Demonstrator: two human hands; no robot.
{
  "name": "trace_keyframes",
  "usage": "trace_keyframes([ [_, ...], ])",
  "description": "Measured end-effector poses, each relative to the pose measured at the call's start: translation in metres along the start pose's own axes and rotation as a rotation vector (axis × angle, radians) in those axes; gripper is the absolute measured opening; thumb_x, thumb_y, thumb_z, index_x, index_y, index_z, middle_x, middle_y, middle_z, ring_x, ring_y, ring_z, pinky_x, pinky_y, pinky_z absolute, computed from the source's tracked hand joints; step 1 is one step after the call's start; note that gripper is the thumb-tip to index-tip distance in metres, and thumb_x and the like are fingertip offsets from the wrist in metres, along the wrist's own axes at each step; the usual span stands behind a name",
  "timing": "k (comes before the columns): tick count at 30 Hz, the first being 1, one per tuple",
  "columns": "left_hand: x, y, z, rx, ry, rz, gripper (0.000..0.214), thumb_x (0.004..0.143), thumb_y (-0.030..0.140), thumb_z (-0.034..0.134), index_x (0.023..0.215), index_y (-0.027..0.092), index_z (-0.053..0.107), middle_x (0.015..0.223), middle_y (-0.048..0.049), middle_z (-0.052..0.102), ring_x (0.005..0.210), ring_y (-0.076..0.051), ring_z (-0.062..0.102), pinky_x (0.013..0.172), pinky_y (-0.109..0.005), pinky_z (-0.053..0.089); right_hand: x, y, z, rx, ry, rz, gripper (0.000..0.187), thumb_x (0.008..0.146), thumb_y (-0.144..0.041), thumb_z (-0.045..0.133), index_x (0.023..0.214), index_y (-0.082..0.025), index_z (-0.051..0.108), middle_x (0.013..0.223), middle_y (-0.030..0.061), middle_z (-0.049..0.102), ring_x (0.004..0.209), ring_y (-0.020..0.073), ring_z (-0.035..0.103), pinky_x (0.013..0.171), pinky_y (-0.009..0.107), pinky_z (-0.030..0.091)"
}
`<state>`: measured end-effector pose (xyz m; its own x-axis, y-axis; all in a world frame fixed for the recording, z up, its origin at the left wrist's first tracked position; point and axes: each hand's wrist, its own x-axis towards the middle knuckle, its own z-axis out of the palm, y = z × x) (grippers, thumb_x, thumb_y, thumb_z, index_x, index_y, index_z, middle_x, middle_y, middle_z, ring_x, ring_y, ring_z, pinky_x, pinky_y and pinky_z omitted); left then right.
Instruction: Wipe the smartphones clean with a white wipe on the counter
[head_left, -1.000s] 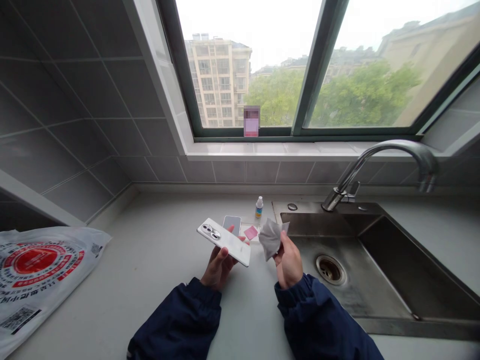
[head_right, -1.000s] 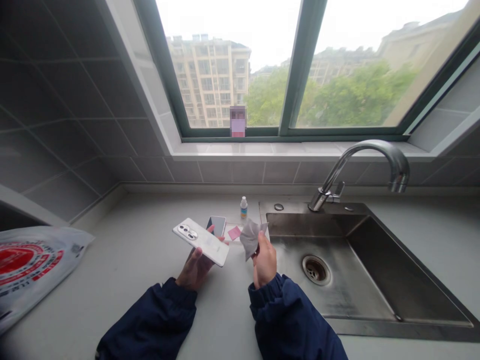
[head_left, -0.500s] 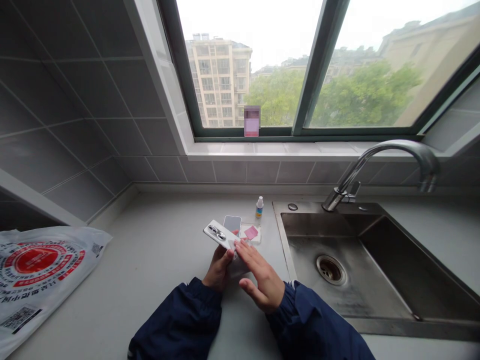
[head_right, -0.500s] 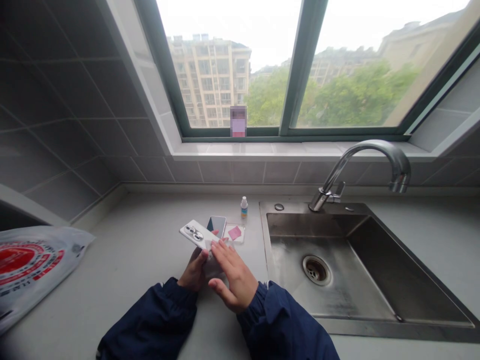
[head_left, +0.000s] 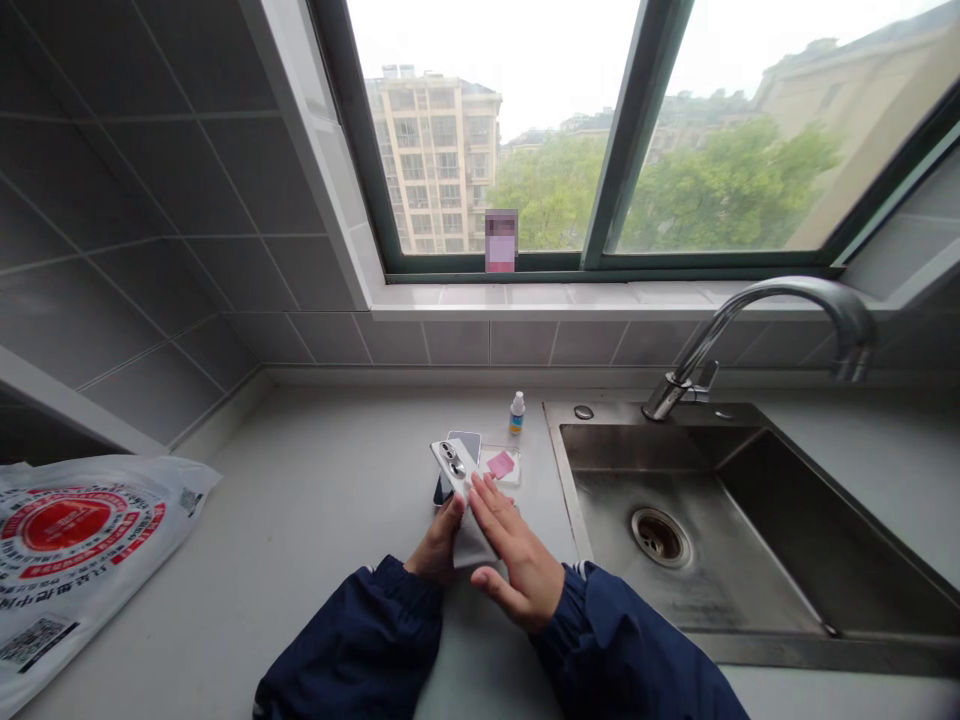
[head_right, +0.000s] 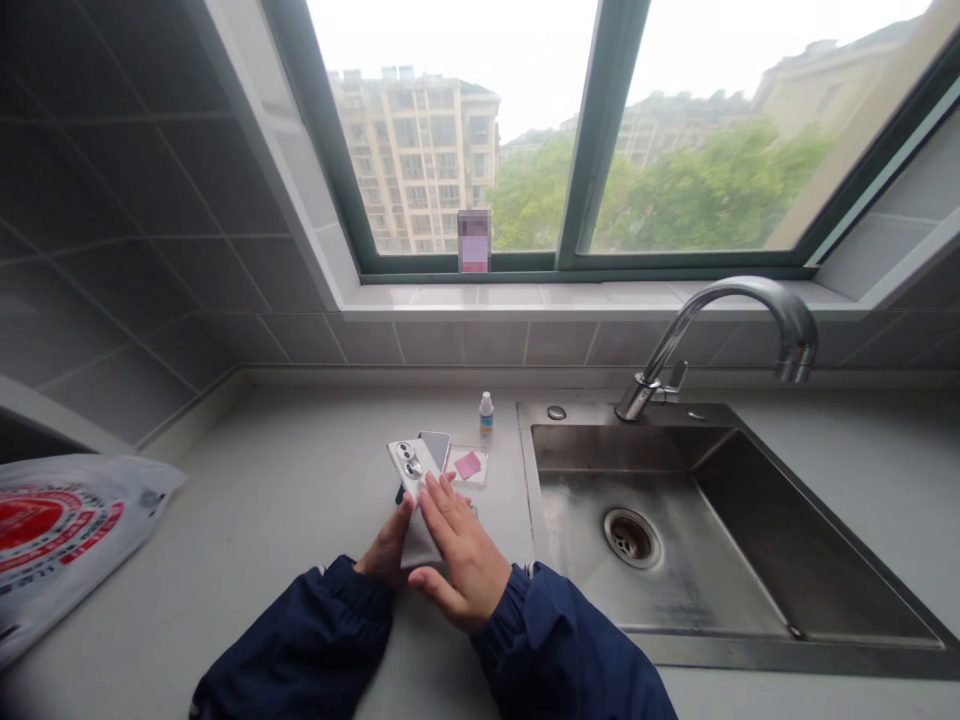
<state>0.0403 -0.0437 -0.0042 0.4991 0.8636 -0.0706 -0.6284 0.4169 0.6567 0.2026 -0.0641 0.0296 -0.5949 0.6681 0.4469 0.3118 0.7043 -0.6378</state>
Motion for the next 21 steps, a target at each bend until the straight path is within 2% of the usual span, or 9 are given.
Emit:
trace_keyframes([
  [3,0.000,0.004,0.004,-0.062,0.004,-0.036,0.065,0.084,0.069,0.044,0.132,0.026,0.055,0.126,-0.0092,0.063,0.131,-0.035,0.046,0.107,-0.052,0.035,-0.001,-0.004,0.002,-0.025,0.078,-0.037,0.065,0.098,-0.044,0.041,0.153,-0.014,0.022,0.160,0.0124,0.013,0.147,0.0337,0.012,0.117,0.054,0.021],
  [6,0.000,0.009,0.008,-0.097,0.052,0.002,0.068,0.086,0.069,0.039,0.131,0.022,0.054,0.122,-0.0117,0.064,0.127,-0.034,0.050,0.108,-0.052,0.036,-0.002,-0.006,0.006,-0.032,0.196,-0.080,0.055,0.096,-0.025,0.045,0.149,-0.019,0.033,0.156,0.0105,0.028,0.144,0.0319,0.024,0.115,0.054,0.028],
  [8,-0.001,0.011,0.009,-0.124,0.078,0.011,0.069,0.087,0.068,0.038,0.134,0.018,0.051,0.120,-0.0142,0.065,0.125,-0.033,0.053,0.108,-0.051,0.036,-0.003,-0.007,0.008,-0.024,0.214,-0.092,0.054,0.094,-0.018,0.048,0.147,-0.022,0.037,0.151,0.0096,0.038,0.141,0.0298,0.033,0.114,0.052,0.033],
  [10,-0.001,0.012,0.009,-0.144,0.078,-0.001,0.070,0.088,0.066,0.038,0.137,0.016,0.047,0.117,-0.0153,0.065,0.122,-0.032,0.055,0.107,-0.050,0.036,-0.002,-0.007,0.008,-0.014,0.188,-0.084,0.055,0.093,-0.016,0.049,0.147,-0.022,0.038,0.149,0.0095,0.041,0.139,0.0286,0.037,0.112,0.049,0.037],
  [14,-0.002,0.014,0.009,-0.145,0.100,-0.017,0.070,0.089,0.065,0.038,0.141,0.017,0.042,0.114,-0.0132,0.067,0.119,-0.032,0.057,0.106,-0.049,0.037,-0.001,-0.005,0.008,-0.027,0.124,-0.091,0.059,0.092,-0.020,0.051,0.149,-0.019,0.034,0.153,0.0111,0.035,0.141,0.0295,0.033,0.113,0.049,0.036],
  [21,-0.001,0.012,0.007,-0.004,0.080,0.000,0.072,0.088,0.068,0.030,0.143,0.023,0.041,0.127,-0.0131,0.062,0.126,-0.032,0.051,0.109,-0.052,0.035,-0.001,-0.002,0.011,-0.128,-0.015,-0.083,0.075,0.093,-0.036,0.053,0.153,-0.010,0.017,0.158,0.0160,0.017,0.146,0.0321,0.015,0.117,0.052,0.023],
])
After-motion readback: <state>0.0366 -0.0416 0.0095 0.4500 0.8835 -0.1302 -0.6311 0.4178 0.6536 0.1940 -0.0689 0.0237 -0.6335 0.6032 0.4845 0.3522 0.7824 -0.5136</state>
